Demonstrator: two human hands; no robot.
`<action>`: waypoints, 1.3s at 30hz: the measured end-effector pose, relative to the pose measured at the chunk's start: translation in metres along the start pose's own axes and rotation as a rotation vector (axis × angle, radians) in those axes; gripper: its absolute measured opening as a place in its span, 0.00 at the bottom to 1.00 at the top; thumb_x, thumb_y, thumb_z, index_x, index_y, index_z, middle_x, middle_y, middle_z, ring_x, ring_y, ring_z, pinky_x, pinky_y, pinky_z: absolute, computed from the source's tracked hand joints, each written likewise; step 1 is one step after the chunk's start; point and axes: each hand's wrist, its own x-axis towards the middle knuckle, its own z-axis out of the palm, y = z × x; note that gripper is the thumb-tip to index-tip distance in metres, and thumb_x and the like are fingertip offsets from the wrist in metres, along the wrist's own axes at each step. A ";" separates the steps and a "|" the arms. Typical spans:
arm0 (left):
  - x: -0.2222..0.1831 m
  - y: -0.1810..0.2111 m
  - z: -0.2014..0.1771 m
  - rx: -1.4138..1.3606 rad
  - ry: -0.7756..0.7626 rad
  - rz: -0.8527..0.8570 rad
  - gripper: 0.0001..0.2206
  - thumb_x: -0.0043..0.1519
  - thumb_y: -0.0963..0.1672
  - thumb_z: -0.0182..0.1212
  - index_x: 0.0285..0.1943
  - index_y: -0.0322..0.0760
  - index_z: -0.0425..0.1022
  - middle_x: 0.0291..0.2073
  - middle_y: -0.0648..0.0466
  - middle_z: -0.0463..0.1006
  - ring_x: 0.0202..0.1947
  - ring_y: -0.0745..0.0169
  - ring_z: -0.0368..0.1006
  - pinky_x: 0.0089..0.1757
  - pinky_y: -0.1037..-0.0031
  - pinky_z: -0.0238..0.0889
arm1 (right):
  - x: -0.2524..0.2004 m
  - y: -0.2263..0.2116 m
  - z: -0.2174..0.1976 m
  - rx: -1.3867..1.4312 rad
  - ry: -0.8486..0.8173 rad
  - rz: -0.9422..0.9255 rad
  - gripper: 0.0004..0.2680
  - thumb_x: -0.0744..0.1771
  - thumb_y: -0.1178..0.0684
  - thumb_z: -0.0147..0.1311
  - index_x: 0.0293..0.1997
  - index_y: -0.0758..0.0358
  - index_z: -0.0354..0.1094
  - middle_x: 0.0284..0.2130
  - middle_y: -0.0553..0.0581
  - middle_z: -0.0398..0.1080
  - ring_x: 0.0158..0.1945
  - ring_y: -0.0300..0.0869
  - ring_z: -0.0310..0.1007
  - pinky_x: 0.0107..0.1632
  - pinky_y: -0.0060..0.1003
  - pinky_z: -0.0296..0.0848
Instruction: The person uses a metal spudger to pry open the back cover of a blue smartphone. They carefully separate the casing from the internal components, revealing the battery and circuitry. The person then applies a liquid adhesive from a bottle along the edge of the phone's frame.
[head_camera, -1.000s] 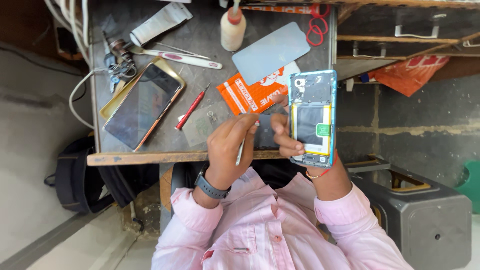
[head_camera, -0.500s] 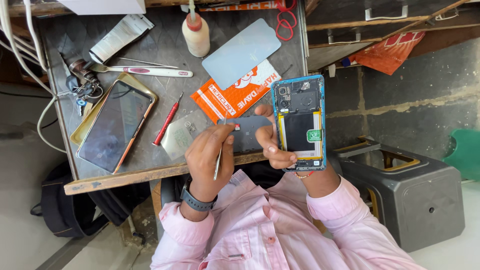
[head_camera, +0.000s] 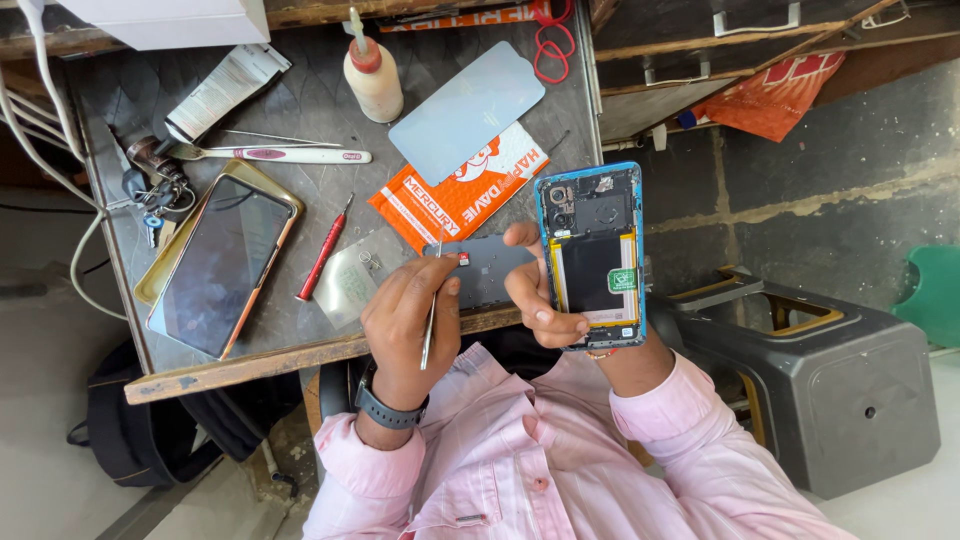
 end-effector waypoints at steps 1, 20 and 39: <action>0.000 0.000 0.000 0.002 0.000 0.001 0.08 0.61 0.35 0.63 0.48 0.31 0.76 0.39 0.44 0.80 0.40 0.45 0.79 0.42 0.63 0.72 | -0.001 0.001 0.001 -0.008 0.009 -0.006 0.27 0.71 0.37 0.47 0.76 0.65 0.47 0.41 0.76 0.66 0.22 0.42 0.62 0.25 0.32 0.58; -0.005 -0.003 -0.003 -0.079 -0.010 -0.056 0.06 0.68 0.39 0.58 0.51 0.30 0.77 0.40 0.45 0.82 0.39 0.49 0.79 0.42 0.66 0.71 | 0.004 0.000 -0.002 -0.190 0.188 -0.109 0.25 0.71 0.40 0.50 0.73 0.66 0.50 0.38 0.66 0.66 0.27 0.42 0.65 0.29 0.33 0.63; 0.010 0.017 0.010 -0.631 -0.216 -0.293 0.15 0.64 0.37 0.64 0.60 0.26 0.74 0.45 0.46 0.85 0.48 0.62 0.83 0.50 0.72 0.77 | 0.015 0.011 0.001 -1.128 0.589 -0.539 0.26 0.69 0.39 0.60 0.68 0.67 0.58 0.53 0.52 0.71 0.55 0.35 0.71 0.59 0.32 0.73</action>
